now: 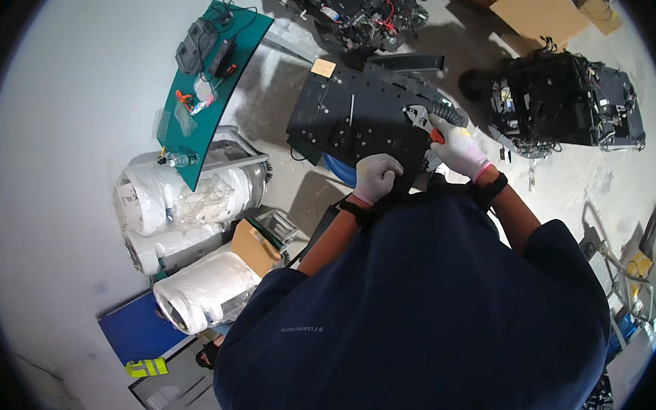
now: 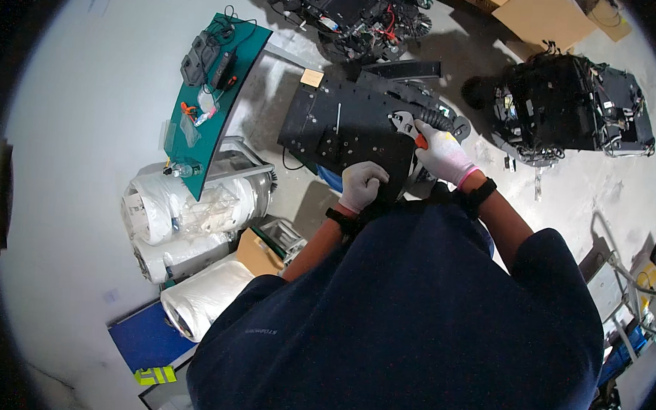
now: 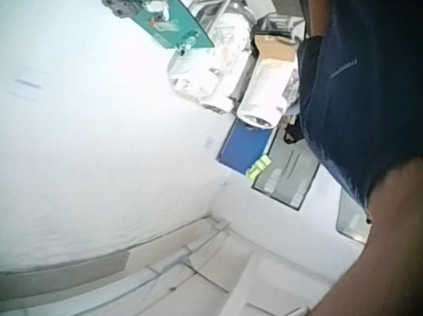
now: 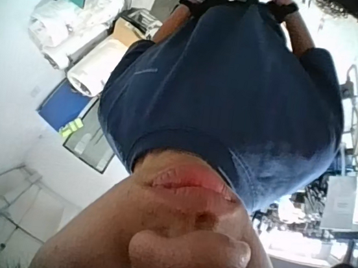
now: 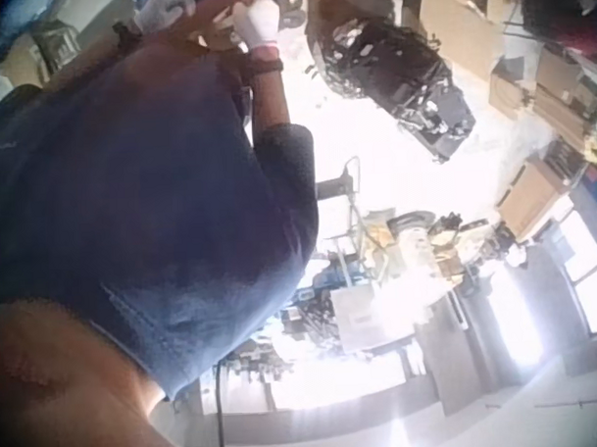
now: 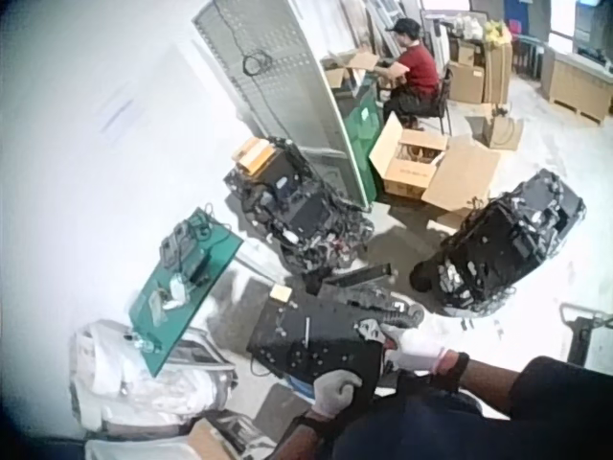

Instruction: The worker is assembling a mechanical component, using a wrench to tighten bolts on a black metal plate before attaching it to a larger machine base.

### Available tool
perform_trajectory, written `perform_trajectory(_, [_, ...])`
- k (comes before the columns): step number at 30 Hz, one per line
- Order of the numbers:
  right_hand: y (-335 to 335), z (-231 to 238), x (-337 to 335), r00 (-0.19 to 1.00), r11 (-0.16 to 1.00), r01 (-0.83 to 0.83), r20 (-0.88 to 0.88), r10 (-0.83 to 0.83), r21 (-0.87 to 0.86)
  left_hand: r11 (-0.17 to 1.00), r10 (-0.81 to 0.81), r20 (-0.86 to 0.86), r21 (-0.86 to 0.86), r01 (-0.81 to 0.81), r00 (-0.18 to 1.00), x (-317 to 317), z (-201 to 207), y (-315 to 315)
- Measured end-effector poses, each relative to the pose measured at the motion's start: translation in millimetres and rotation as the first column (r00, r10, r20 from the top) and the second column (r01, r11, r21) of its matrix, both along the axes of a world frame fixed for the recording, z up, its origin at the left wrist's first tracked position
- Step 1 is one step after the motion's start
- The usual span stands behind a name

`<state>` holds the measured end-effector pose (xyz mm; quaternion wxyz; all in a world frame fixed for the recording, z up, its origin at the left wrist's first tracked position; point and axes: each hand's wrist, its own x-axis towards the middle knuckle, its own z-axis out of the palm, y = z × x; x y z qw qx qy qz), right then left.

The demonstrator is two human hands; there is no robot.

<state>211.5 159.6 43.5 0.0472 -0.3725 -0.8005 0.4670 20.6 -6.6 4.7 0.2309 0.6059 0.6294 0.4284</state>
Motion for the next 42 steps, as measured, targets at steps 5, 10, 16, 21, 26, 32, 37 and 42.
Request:
perform_trajectory(5, [-27,1,-13,0.98,0.977,0.183,-0.055,-0.19,-0.109,0.998,-0.063,0.015,0.0,0.063,0.998,-7,-3,-2])
perform_trajectory(10, [-49,-6,-28,0.937,0.937,0.329,-0.081,-0.339,-0.117,0.966,-0.231,0.108,-0.095,0.241,0.967,-23,4,-2])
perform_trajectory(16, [-63,-22,-35,0.921,0.924,0.38,-0.104,-0.374,0.045,0.927,-0.31,0.152,-0.17,0.334,0.938,-33,1,7])
perform_trajectory(21, [-60,-15,-35,0.94,0.939,0.341,-0.03,-0.34,0.049,0.934,-0.324,0.145,-0.11,0.341,0.935,-33,1,4])
perform_trajectory(26, [-49,-19,-23,0.97,0.965,0.237,-0.078,-0.229,0.112,0.949,-0.287,0.145,-0.089,0.302,0.947,-32,-1,2])
perform_trajectory(32, [-14,-11,-11,0.996,0.993,0.02,0.079,-0.029,0.113,0.96,-0.276,0.081,-0.024,0.278,0.958,-28,-2,1])
perform_trajectory(37, [25,-27,5,0.966,0.923,-0.229,-0.041,0.254,0.311,0.973,-0.229,0.077,-0.005,0.23,0.97,-24,0,1])
perform_trajectory(42, [52,-23,7,0.899,0.887,-0.438,0.069,0.433,0.144,0.982,-0.189,0.066,-0.004,0.19,0.98,-21,-2,2])
